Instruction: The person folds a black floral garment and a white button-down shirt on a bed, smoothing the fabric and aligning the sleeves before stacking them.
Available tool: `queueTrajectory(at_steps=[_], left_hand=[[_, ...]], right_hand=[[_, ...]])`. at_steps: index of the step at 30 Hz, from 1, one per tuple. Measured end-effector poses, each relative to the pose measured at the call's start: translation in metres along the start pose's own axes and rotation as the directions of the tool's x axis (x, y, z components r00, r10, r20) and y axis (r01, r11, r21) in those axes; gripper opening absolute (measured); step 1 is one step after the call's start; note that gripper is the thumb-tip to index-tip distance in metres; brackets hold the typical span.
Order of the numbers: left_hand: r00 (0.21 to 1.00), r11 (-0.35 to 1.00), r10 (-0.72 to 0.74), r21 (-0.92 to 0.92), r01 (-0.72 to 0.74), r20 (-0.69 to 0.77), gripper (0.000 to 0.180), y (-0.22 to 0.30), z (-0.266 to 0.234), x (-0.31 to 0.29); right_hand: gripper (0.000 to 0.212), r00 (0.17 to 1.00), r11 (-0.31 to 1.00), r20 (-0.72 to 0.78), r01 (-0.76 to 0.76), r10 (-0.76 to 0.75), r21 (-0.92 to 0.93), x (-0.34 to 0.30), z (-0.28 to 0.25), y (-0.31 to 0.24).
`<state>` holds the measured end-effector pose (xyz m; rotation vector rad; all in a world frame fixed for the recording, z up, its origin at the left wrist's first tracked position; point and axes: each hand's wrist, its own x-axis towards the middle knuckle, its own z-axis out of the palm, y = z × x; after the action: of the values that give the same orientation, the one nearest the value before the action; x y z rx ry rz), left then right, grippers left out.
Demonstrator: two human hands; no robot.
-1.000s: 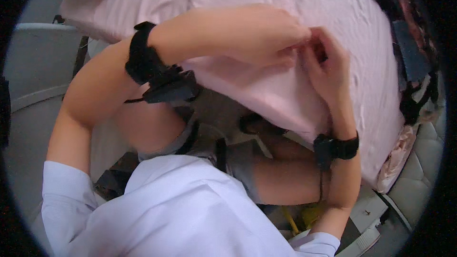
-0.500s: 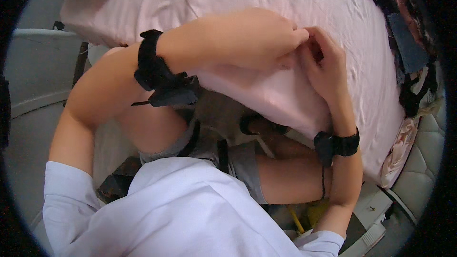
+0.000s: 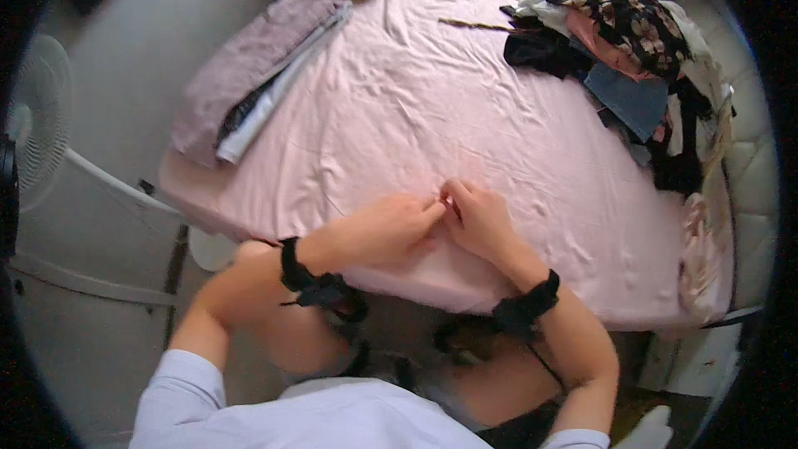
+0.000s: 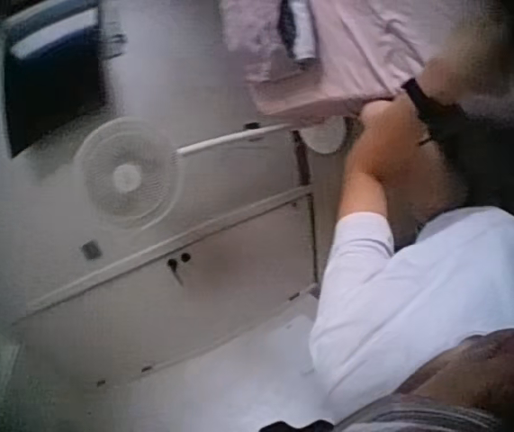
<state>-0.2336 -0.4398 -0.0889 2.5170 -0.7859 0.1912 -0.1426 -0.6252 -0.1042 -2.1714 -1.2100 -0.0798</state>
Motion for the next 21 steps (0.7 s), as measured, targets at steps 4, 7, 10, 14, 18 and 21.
queueTrajectory(at_steps=[4,7,10,14,18,21], left_hand=[[0.958,0.995,-0.103,0.023,0.101,0.266,0.03,0.034,-0.028,-0.015],[0.867,0.922,-0.013,-0.33,0.203,0.498,0.022,0.078,-0.062,-0.031],[0.792,0.353,-0.012,-0.738,0.574,0.61,0.022,0.151,-0.097,-0.035],[0.945,0.06,0.006,-0.943,0.326,0.327,0.012,0.196,-0.136,-0.023],[0.991,0.092,-0.136,-0.996,0.004,-0.009,0.016,0.135,-0.133,0.014],[0.943,0.5,-0.324,-0.86,0.101,-0.078,0.015,0.038,-0.08,0.038]], right_hand=[[0.01,1.0,0.998,-0.001,0.029,-0.029,0.048,-0.004,0.01,0.006],[0.011,0.998,0.996,-0.029,0.059,-0.057,0.07,-0.007,0.008,0.008],[0.013,0.998,0.994,0.0,0.069,-0.07,0.084,-0.009,0.005,0.012],[0.017,0.992,0.986,0.104,0.061,-0.077,0.153,-0.008,0.001,0.01],[0.017,0.989,0.972,0.035,0.132,-0.141,0.195,-0.015,-0.009,0.019],[0.015,0.98,0.927,0.02,0.179,-0.197,0.328,-0.024,-0.012,0.026]])
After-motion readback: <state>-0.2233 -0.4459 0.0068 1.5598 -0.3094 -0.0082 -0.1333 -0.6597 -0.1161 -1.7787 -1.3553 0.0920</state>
